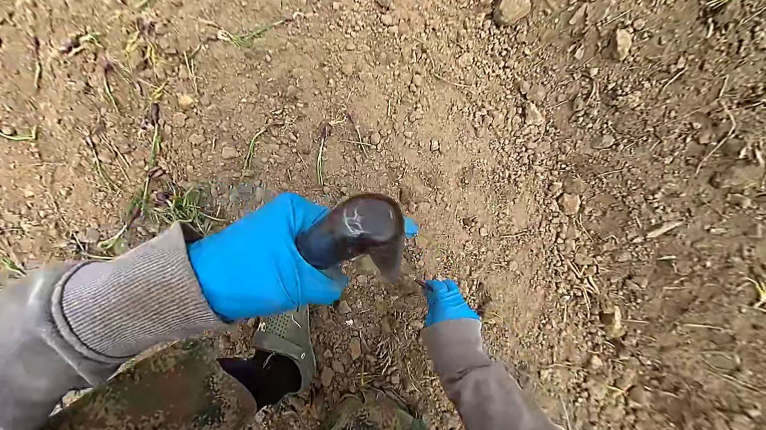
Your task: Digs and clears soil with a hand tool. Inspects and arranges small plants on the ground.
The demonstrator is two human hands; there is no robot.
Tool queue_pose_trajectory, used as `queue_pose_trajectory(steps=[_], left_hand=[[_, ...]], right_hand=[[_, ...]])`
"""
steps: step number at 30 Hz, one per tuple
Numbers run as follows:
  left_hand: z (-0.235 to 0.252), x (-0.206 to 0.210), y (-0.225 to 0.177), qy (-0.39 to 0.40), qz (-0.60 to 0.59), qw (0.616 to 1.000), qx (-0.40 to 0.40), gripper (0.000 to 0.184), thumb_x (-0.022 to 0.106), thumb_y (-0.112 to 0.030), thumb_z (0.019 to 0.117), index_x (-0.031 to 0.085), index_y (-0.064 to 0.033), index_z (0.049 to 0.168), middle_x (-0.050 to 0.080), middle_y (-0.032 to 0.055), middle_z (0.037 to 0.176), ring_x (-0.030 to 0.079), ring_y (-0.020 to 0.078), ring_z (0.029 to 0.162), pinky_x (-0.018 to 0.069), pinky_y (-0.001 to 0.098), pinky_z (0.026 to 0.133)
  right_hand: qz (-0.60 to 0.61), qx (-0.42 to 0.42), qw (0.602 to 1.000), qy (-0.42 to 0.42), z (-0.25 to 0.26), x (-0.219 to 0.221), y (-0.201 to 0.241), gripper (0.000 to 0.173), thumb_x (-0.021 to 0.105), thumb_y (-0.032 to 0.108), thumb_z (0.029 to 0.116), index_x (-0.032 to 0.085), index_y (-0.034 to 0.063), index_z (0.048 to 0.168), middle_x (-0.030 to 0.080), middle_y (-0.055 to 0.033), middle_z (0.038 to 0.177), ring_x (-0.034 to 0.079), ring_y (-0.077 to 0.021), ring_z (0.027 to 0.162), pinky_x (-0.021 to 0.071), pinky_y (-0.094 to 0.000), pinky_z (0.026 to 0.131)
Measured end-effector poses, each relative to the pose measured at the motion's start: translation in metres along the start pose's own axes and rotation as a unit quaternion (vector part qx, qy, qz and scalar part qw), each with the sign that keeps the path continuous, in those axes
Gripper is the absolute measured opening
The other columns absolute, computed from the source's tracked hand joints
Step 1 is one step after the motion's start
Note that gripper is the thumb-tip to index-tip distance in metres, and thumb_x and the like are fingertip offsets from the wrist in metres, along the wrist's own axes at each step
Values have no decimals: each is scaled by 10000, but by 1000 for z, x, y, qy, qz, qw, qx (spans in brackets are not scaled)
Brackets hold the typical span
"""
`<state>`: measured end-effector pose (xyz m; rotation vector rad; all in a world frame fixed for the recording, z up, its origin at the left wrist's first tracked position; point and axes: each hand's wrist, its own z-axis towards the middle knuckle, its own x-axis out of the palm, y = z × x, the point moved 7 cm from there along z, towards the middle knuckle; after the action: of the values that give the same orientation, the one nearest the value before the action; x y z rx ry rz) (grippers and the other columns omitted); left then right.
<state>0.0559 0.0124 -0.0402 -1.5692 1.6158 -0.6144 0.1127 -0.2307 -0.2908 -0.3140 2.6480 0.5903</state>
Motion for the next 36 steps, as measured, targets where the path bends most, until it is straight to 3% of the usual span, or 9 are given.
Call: queue_pose_trajectory(steps=[5, 11, 16, 20, 23, 26, 30, 34, 36], left_hand=[[69, 95, 151, 96, 123, 958, -240, 332, 724, -110, 902, 695, -68, 1230, 701, 171, 1031, 672, 306, 947, 527, 568, 850], [50, 55, 152, 23, 68, 956, -283, 80, 747, -63, 883, 679, -32, 913, 589, 75, 715, 543, 179, 622, 464, 394, 596], [48, -1, 68, -31, -80, 996, -16, 312, 740, -120, 747, 721, -110, 1058, 605, -56, 629, 515, 10, 469, 452, 171, 440], [91, 41, -9, -115, -132, 984, -10, 219, 563, 146, 867, 574, -72, 865, 564, -70, 652, 509, -21, 534, 472, 120, 556], [138, 92, 54, -18, 27, 996, -85, 136, 724, -2, 776, 656, -114, 813, 558, -29, 591, 493, 67, 473, 411, 259, 436], [166, 144, 144, 57, 111, 966, -226, 257, 730, -135, 897, 707, -69, 1145, 693, 143, 957, 659, 280, 868, 528, 556, 775], [157, 126, 159, -8, 38, 966, -255, 212, 729, -107, 891, 672, -38, 1084, 588, 94, 743, 519, 191, 576, 456, 397, 536], [122, 38, 104, 14, -4, 1000, -2, 113, 745, -73, 807, 671, -155, 833, 595, -87, 622, 516, 0, 501, 446, 213, 472], [99, -5, 96, 61, -34, 958, 279, 236, 728, -137, 876, 698, -90, 1105, 729, -41, 960, 686, 12, 857, 594, 205, 699]], right_hand=[[29, -25, 998, -58, 4, -24, 32, 314, 512, 115, 1076, 631, -15, 1335, 605, -267, 1356, 626, -424, 1233, 513, -594, 1003], [-58, 5, 977, 207, 21, 26, 89, 456, 398, 139, 1127, 390, 40, 1571, 332, -202, 1656, 388, -365, 1491, 339, -527, 1190], [-12, -84, 980, -177, 25, 48, 33, 282, 580, 205, 1036, 743, 96, 1239, 703, -203, 1235, 657, -421, 1153, 510, -596, 973], [69, 87, 993, -46, 17, 0, -35, 453, 464, 239, 1102, 482, 104, 1534, 626, -224, 1394, 627, -413, 1264, 482, -613, 1054], [68, 76, 993, -55, 29, -32, -64, 369, 480, 205, 1098, 552, 69, 1434, 676, -230, 1289, 669, -426, 1179, 504, -643, 990], [1, -13, 995, -102, 40, -51, -51, 294, 506, 197, 1081, 689, 97, 1288, 693, -187, 1264, 682, -395, 1156, 538, -631, 942], [-55, -28, 997, 48, 87, -26, -13, 323, 537, 181, 1046, 697, 117, 1319, 628, -198, 1366, 621, -402, 1249, 503, -630, 1000], [-86, 20, 989, 122, 119, 1, 2, 352, 568, 254, 1031, 682, 53, 1296, 598, -216, 1424, 557, -417, 1338, 451, -651, 1047], [-111, -36, 993, -1, 97, -5, 12, 371, 570, 328, 997, 725, 66, 1209, 627, -202, 1369, 593, -421, 1269, 502, -639, 984]])
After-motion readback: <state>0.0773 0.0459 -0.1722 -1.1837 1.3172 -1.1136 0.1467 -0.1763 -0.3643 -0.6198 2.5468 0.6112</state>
